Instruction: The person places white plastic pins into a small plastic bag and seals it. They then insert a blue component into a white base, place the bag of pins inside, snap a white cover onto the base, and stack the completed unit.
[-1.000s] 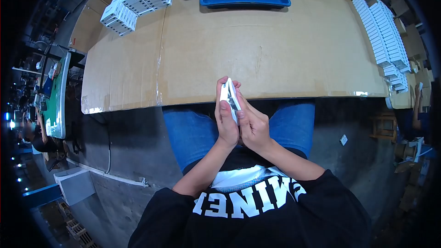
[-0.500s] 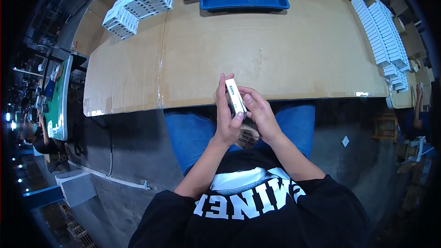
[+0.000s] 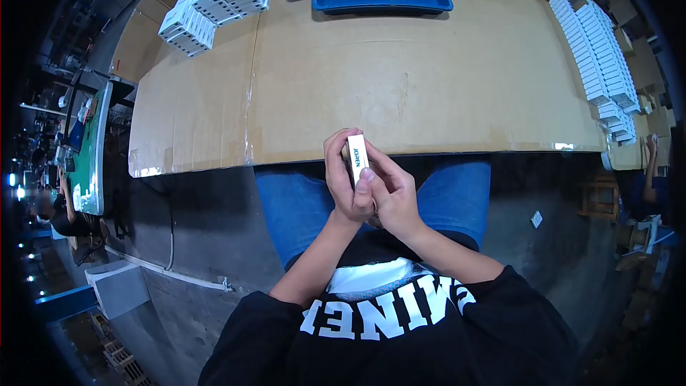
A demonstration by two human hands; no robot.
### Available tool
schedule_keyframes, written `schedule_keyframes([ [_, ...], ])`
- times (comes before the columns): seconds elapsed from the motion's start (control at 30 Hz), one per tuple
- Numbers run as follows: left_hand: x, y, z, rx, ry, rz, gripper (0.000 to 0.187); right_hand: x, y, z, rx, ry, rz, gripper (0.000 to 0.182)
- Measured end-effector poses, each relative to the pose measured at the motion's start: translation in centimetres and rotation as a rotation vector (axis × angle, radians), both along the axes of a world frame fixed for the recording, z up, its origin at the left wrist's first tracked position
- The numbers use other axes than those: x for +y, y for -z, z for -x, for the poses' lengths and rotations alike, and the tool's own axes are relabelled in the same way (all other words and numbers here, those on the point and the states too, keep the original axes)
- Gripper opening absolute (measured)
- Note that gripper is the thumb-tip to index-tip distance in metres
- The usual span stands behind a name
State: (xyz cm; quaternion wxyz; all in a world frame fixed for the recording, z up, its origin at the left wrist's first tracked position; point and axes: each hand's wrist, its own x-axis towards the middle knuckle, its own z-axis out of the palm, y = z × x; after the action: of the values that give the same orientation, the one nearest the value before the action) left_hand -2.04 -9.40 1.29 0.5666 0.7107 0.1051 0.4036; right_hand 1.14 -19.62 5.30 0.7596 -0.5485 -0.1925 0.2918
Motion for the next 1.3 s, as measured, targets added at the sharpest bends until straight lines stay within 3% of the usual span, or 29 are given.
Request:
schedule_keyframes([
  [0.2,-0.5,-0.1,0.1,-0.096,-0.018,0.09,0.087,0.2,0.0,0.5,-0.192,0.057,0.025,0.049],
  [0.57,-0.5,0.5,-0.1,-0.04,0.019,0.116,0.088,-0.1,0.4,-0.4,-0.213,0.024,0.051,0.049],
  [0.6,-0.2,0.1,0.1,0.018,0.053,0.059,0.1,-0.1,0.2,-0.9,-0.204,-0.004,0.08,0.052],
  [0.7,0.1,-0.8,-0.2,0.045,0.081,-0.086,0.109,-1.2,0.2,-2.9,-0.179,-0.136,0.126,0.063],
  [0.77,1.0,1.5,-0.2,0.063,0.164,-0.19,0.112,-2.1,0.2,-4.1,-0.187,-0.198,0.158,0.061],
  [0.87,0.1,-0.8,0.1,0.082,0.302,0.534,0.111,-2.8,-0.4,-4.7,-0.393,-0.231,0.302,0.067],
  [0.93,-0.2,-1.4,0.1,0.088,0.338,0.84,0.096,-2.8,-1.2,-4.4,-0.689,-0.133,0.252,0.079],
  [0.97,-0.1,-1.2,0.2,0.091,0.404,1.01,0.09,-3.0,-1.1,-4.6,-0.687,-0.131,0.254,0.079],
  [1.03,-0.5,-2.4,0.3,0.196,0.438,1.069,0.085,-3.2,-0.9,-5.5,-1.003,-0.199,0.336,0.087],
  [1.2,-1.6,-4.7,0.5,0.358,0.542,1.166,0.082,-3.6,0.7,-6.9,-1.176,-0.138,0.34,0.094],
  [1.3,-2.1,-4.4,0.4,0.327,0.511,1.178,0.08,-3.3,0.5,-6.8,-1.125,-0.096,0.247,0.091],
])
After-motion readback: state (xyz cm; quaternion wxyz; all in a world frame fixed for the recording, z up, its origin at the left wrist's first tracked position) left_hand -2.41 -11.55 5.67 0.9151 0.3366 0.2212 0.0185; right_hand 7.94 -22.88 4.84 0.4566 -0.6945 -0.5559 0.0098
